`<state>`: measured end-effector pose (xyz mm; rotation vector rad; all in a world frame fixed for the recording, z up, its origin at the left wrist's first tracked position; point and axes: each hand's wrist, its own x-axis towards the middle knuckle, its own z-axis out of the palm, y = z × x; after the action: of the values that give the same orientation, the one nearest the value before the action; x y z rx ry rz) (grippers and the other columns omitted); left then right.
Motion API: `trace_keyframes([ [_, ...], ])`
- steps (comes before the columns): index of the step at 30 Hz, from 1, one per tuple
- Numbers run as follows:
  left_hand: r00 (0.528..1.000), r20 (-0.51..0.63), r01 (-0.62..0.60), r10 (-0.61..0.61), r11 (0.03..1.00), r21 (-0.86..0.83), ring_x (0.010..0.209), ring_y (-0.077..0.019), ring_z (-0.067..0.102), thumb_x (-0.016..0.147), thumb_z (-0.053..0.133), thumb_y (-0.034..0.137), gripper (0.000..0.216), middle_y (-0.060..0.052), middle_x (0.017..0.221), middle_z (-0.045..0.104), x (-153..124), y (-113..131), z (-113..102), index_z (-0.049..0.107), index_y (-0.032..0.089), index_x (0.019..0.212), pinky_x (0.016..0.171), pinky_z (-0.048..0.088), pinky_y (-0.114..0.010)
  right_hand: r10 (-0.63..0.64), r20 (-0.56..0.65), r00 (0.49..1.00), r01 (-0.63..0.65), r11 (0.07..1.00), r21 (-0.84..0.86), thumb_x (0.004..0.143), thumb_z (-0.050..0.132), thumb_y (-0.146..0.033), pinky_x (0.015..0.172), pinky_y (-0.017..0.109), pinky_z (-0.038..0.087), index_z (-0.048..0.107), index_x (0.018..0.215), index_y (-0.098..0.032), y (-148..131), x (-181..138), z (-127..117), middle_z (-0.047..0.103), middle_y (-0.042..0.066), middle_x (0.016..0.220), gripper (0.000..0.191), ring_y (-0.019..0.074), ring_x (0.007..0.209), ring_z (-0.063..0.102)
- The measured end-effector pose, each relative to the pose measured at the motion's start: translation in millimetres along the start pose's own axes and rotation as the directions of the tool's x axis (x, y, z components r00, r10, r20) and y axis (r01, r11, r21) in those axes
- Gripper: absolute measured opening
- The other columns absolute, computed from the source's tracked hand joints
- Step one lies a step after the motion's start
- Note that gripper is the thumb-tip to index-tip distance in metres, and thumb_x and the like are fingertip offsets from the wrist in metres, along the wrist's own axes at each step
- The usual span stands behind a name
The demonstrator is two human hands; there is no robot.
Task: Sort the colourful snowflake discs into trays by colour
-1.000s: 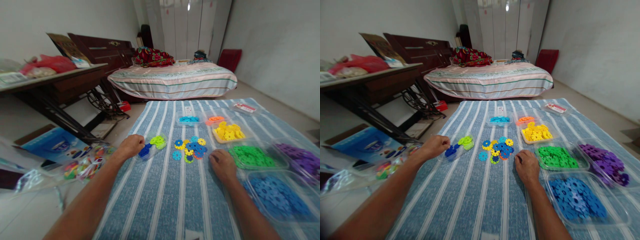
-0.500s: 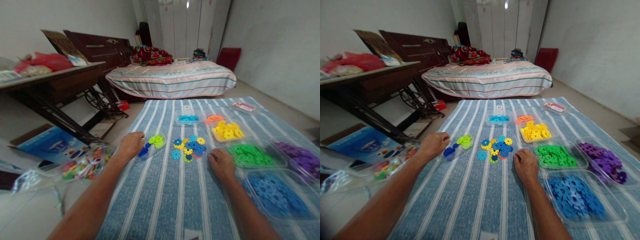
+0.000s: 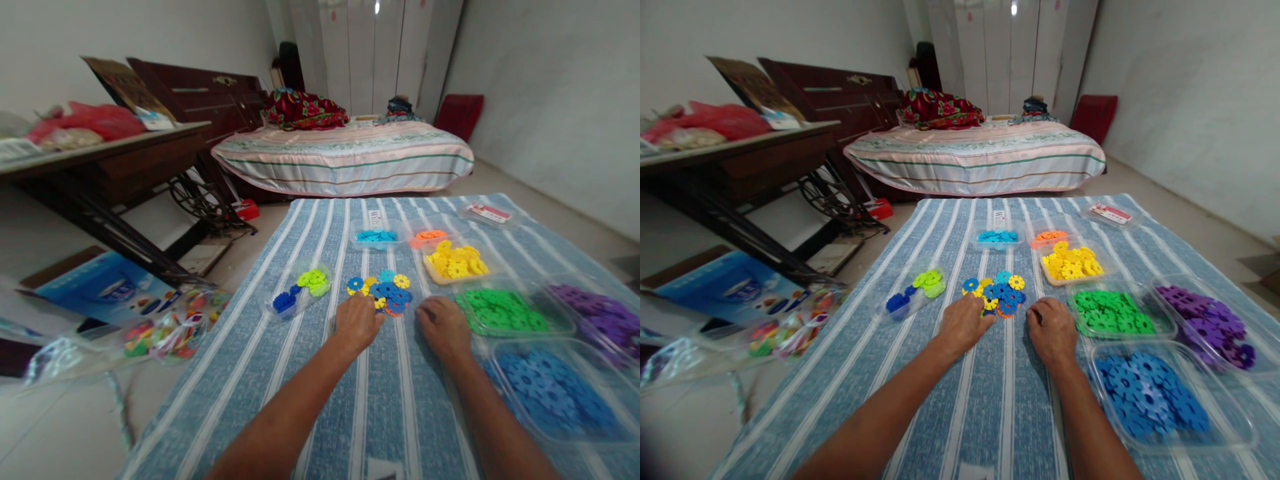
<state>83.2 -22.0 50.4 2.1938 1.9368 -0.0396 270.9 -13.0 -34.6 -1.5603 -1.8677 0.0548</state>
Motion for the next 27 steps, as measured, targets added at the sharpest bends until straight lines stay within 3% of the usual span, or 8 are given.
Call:
trace_keyframes([
  [4,1.0,-0.029,0.005,-0.007,0.997,-0.073,0.101,-0.0262,0.06,0.08,0.051,0.036,0.029,-0.013,0.107,0.064,4.0,-1.6,4.4,0.062,0.017,0.099,0.081,0.047,-0.035,0.005,0.011,1.0,-0.005,1.0,-0.007,0.08,0.048,-0.027,0.072,0.03,0.038,0.067,0.073,-0.019,0.2,0.9,0.0,0.063,0.005,0.084,0.021,0.0182,0.079,0.052],
  [10,0.995,0.041,0.096,-0.091,0.985,-0.142,0.094,-0.0251,0.062,0.073,0.058,0.031,0.023,-0.008,0.096,0.068,6.7,1.7,2.6,0.063,0.018,0.091,0.074,0.047,-0.032,0.008,0.024,1.0,-0.008,1.0,0.0,0.08,0.048,-0.028,0.073,0.03,0.038,0.066,0.074,-0.019,1.1,0.8,1.2,0.063,0.004,0.083,0.022,0.0178,0.079,0.052],
  [18,0.999,-0.036,0.023,-0.035,0.958,-0.287,0.076,-0.0173,0.062,0.071,0.055,0.017,0.012,-0.003,0.079,0.067,-2.1,0.5,9.1,0.063,0.018,0.08,0.064,0.042,-0.025,0.028,0.031,0.999,-0.028,1.0,0.0,0.081,0.048,-0.028,0.073,0.03,0.038,0.066,0.073,-0.019,-0.8,0.6,-0.4,0.063,0.005,0.084,0.022,0.0183,0.08,0.053],
  [23,0.99,-0.137,-0.026,-0.033,0.914,-0.406,0.064,-0.0127,0.056,0.073,0.054,0.019,0.009,0.0,0.064,0.061,-4.8,-40.5,-29.0,0.062,0.015,0.07,0.059,0.039,-0.022,0.031,0.015,0.999,-0.031,0.999,0.011,0.08,0.048,-0.029,0.073,0.03,0.038,0.066,0.074,-0.019,-1.4,0.7,-0.6,0.064,0.005,0.084,0.022,0.0183,0.079,0.053],
  [27,0.978,-0.19,0.03,-0.085,0.961,-0.275,0.061,-0.0119,0.053,0.072,0.053,0.02,0.011,0.002,0.059,0.058,-8.4,-94.9,-75.3,0.063,0.016,0.07,0.057,0.036,-0.021,0.026,0.013,1.0,-0.027,1.0,0.016,0.08,0.048,-0.028,0.073,0.03,0.039,0.067,0.073,-0.019,-1.5,0.6,-0.1,0.063,0.005,0.083,0.022,0.0182,0.079,0.053],
])
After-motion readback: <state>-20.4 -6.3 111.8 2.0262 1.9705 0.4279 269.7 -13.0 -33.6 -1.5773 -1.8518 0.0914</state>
